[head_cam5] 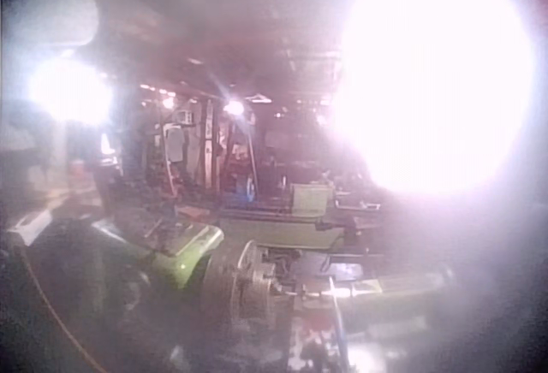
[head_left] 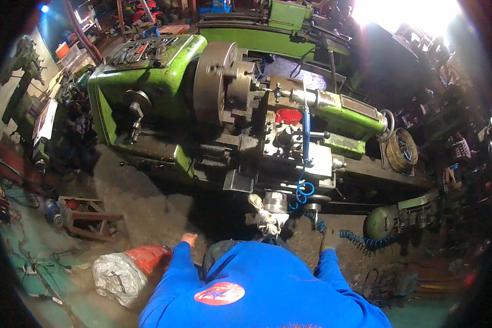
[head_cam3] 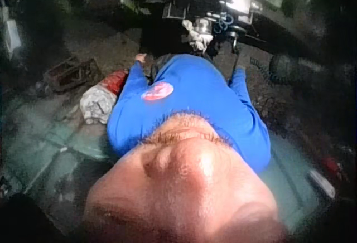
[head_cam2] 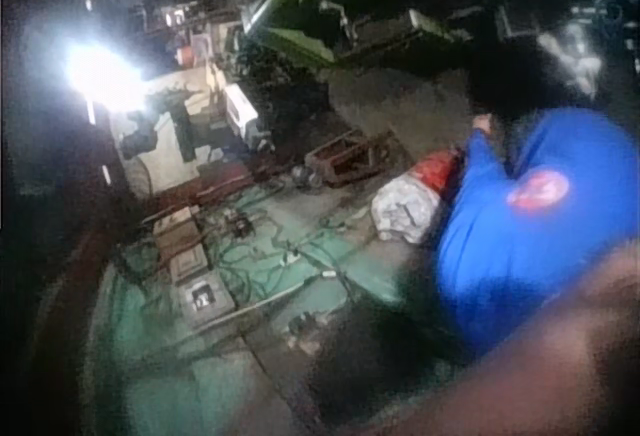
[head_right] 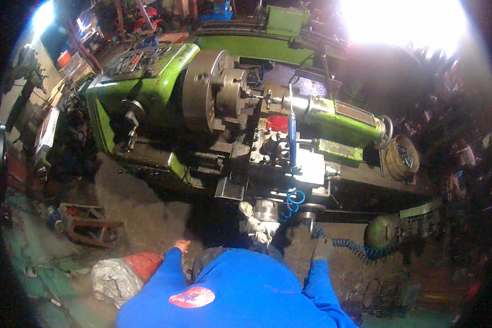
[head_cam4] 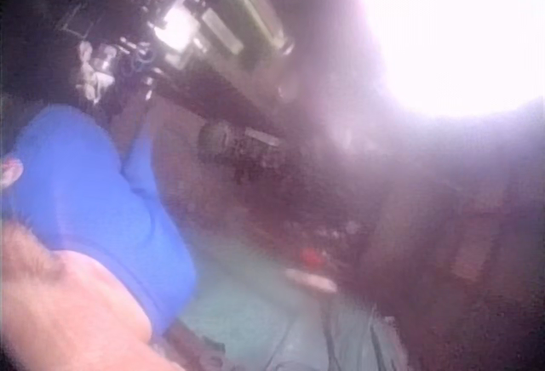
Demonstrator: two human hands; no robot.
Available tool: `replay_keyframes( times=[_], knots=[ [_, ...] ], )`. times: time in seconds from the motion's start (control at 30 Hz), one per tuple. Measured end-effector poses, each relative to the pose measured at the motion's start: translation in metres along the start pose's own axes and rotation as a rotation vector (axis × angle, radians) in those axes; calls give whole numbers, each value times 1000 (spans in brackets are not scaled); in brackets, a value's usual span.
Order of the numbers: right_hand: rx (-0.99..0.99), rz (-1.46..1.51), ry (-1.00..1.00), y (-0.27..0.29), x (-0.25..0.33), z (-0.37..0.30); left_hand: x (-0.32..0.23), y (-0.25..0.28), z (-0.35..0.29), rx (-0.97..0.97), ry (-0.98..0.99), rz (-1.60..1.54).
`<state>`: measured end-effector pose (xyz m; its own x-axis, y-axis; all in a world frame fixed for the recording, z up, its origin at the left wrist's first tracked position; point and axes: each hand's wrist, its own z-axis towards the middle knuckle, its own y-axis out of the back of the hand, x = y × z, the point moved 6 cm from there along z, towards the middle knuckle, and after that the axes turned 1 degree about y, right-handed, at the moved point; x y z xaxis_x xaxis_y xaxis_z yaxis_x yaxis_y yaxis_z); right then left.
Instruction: The person operates a green metal lathe in a workshop, using a wrench to tighten the chuck and adjusting the tool post and tailstock. They repeatedly engage and disengage the chuck while making fine adjustments to the machine's components.
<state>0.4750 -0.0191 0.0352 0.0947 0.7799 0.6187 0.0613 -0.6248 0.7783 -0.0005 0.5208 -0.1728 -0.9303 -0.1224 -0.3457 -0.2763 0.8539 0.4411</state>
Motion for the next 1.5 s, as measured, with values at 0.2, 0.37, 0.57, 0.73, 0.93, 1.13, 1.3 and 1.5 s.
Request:
replay_keyframes(
  times=[0.2, 0.37, 0.57, 0.73, 0.93, 1.13, 1.3, 1.5],
  knots=[
    [728, -753, -20, -35, -224, -88, -61, -6, -31, -67, -67, -90],
    [754, -654, -15, -33, -189, -84, -103, -37, -65, -12, -176, -6],
    [820, -680, 120, -20, -135, -58, -122, -49, -81, -74, -182, 154],
    [694, -583, 5, -20, -192, -36, -123, -59, -99, -130, -215, 66],
    [882, -784, 165, -46, -268, -23, -58, -86, -107, -141, -143, 47],
    [1089, -1086, 674, -54, -249, -30, 13, -110, -116, -23, -106, 144],
    [962, -585, 142, -43, -219, -5, 16, -118, -85, 87, -251, 453],
    [1034, -1102, 533, -44, -201, -30, -38, -91, -44, 34, -82, -158]
  ],
)
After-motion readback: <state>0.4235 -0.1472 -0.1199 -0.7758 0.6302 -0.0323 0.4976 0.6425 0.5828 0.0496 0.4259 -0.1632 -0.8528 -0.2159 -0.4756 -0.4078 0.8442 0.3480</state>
